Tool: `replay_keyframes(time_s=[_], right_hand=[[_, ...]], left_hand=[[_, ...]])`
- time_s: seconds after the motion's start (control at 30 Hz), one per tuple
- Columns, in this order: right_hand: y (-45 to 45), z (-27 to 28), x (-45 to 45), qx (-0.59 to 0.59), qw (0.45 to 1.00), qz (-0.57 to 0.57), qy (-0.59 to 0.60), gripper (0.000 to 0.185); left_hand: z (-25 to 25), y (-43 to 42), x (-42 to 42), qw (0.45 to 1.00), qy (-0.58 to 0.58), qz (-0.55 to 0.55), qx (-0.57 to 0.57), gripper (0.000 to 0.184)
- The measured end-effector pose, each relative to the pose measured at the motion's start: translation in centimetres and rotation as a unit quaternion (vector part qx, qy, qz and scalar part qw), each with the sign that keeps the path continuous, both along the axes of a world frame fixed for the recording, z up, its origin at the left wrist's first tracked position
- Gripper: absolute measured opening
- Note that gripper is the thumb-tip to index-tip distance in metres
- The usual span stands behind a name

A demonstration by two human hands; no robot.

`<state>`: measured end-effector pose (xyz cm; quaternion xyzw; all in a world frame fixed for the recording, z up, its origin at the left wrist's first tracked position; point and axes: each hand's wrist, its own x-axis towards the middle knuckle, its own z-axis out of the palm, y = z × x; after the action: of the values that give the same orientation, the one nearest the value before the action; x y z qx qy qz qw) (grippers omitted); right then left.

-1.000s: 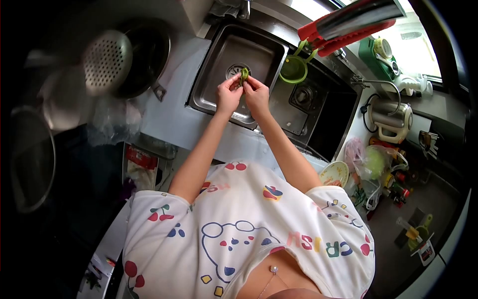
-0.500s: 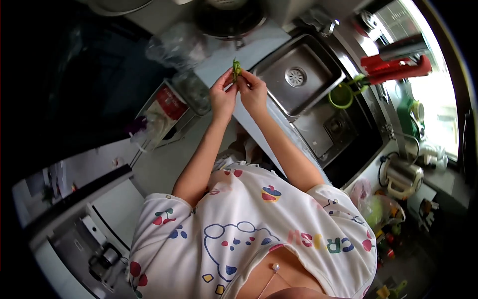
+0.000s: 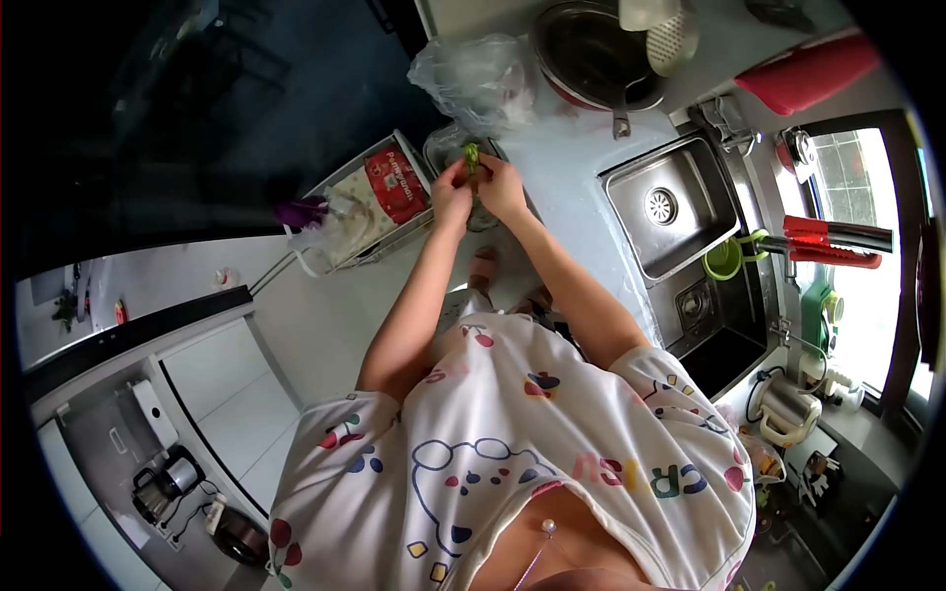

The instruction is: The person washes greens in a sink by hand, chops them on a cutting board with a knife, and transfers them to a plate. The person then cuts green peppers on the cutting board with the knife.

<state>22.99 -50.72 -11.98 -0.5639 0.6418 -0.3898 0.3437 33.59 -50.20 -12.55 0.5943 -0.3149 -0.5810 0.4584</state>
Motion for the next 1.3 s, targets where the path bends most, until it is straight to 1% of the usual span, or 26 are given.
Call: replay_keyframes(time_s=[0.07,0.17,0.2,0.3,0.4,0.5,0.53,0.6,0.63,0.67,0.7,0.77,0.83,0.87,0.93,0.97,1.0,1.03,1.07,1.1,1.13,1.17,1.2,1.23,1.27,1.3], right_hand=[[-0.7,-1.2,0.1,0.002,0.999,0.011,0.044,0.037],[-1.3,-3.4,0.0,0.031,0.998,0.011,0.045,0.046],[-1.2,-2.7,-0.1,0.05,0.998,0.015,0.036,0.05],[-1.4,-3.8,-0.1,0.024,0.998,-0.012,0.061,0.051],[-1.4,-3.1,-0.6,0.066,0.995,-0.022,0.075,0.049],[-0.9,-1.9,0.3,0.013,0.995,-0.091,-0.024,0.029],[-1.0,-2.0,0.6,0.005,0.994,-0.107,-0.001,0.025],[-1.1,-2.1,1.3,-0.009,0.989,-0.141,0.045,0.018],[-1.1,-2.0,1.6,-0.025,0.99,-0.135,0.043,0.016],[-1.1,-1.9,1.8,-0.04,0.99,-0.13,0.041,0.014],[-1.0,-1.9,1.9,-0.056,0.99,-0.125,0.04,0.012],[-1.2,-2.4,1.8,-0.051,0.992,-0.112,0.013,0.016],[-1.4,-2.2,1.9,-0.074,0.991,-0.106,-0.041,0.019],[-1.2,-2.0,1.9,-0.055,0.99,-0.12,-0.044,0.02],[-1.0,-0.9,1.7,-0.018,0.987,-0.15,-0.049,0.023],[-1.0,-0.7,1.7,-0.063,0.99,-0.125,-0.021,0.025],[-1.0,-1.0,1.8,-0.107,0.989,-0.103,0.008,0.027],[-0.9,-0.5,1.8,-0.15,0.985,-0.081,0.04,0.029],[-0.7,0.1,1.3,-0.047,0.996,-0.048,-0.06,0.03],[-0.6,0.3,1.2,-0.044,0.994,-0.078,-0.058,0.027],[-0.3,1.1,1.3,0.038,0.987,-0.107,-0.116,0.027],[-0.1,2.0,0.9,0.09,0.98,-0.119,-0.134,0.033],[0.2,2.1,0.8,0.051,0.981,-0.121,-0.141,0.04],[0.6,3.5,0.3,0.102,0.972,-0.089,-0.192,0.046],[1.1,5.1,-0.4,0.105,0.963,-0.062,-0.242,0.052],[1.2,4.6,-0.4,0.112,0.949,-0.077,-0.286,0.058]], left_hand=[[-0.4,-0.8,0.3,0.999,0.04,-0.013,0.034,0.048],[-4.6,-2.4,1.2,0.992,0.076,-0.043,0.088,0.052],[-4.6,-2.6,1.6,0.99,0.087,-0.059,0.089,0.052],[-4.6,-3.3,2.8,0.977,0.154,-0.092,0.115,0.051],[-4.5,-3.4,3.0,0.987,0.088,-0.037,0.129,0.038],[-2.6,-3.4,3.2,0.991,-0.024,-0.062,0.116,0.016],[-1.9,-3.3,3.2,0.994,-0.02,-0.057,0.095,0.023],[-2.2,-3.4,3.2,0.995,-0.013,-0.083,0.055,0.024],[-3.1,-3.4,3.2,0.995,-0.009,-0.096,0.034,0.024],[-4.1,-3.6,3.1,0.994,0.03,-0.096,0.035,0.018],[-3.4,-3.7,2.9,0.995,0.026,-0.095,0.023,0.019],[-1.2,-3.8,2.2,0.995,0.018,-0.094,-0.001,0.024],[-1.0,-3.9,2.4,0.996,0.009,-0.091,0.012,0.034],[-0.8,-3.9,2.5,0.996,0.004,-0.091,0.019,0.039],[-1.2,-3.9,2.5,0.995,-0.012,-0.093,0.022,0.041],[-1.4,-3.7,2.4,0.995,-0.021,-0.097,0.024,0.042],[-1.1,-3.4,2.1,0.995,-0.02,-0.098,0.008,0.038],[-1.5,-3.3,2.0,0.997,-0.002,-0.08,0.006,0.037],[-1.8,-3.4,2.0,0.998,0.017,-0.067,0.003,0.037],[-1.9,-3.5,1.4,0.997,0.041,-0.06,0.001,0.037],[-1.3,-3.4,1.2,0.997,0.031,-0.069,-0.002,0.04],[-0.3,-3.2,1.0,0.997,0.023,-0.08,-0.007,0.043],[1.4,-3.0,0.1,0.995,0.024,-0.096,-0.008,0.047],[2.8,-2.6,-0.8,0.993,0.022,-0.112,-0.009,0.052],[2.9,-2.3,-1.6,0.989,0.081,-0.123,0.0,0.055],[3.0,-2.0,-2.6,0.982,0.137,-0.13,0.011,0.058]])
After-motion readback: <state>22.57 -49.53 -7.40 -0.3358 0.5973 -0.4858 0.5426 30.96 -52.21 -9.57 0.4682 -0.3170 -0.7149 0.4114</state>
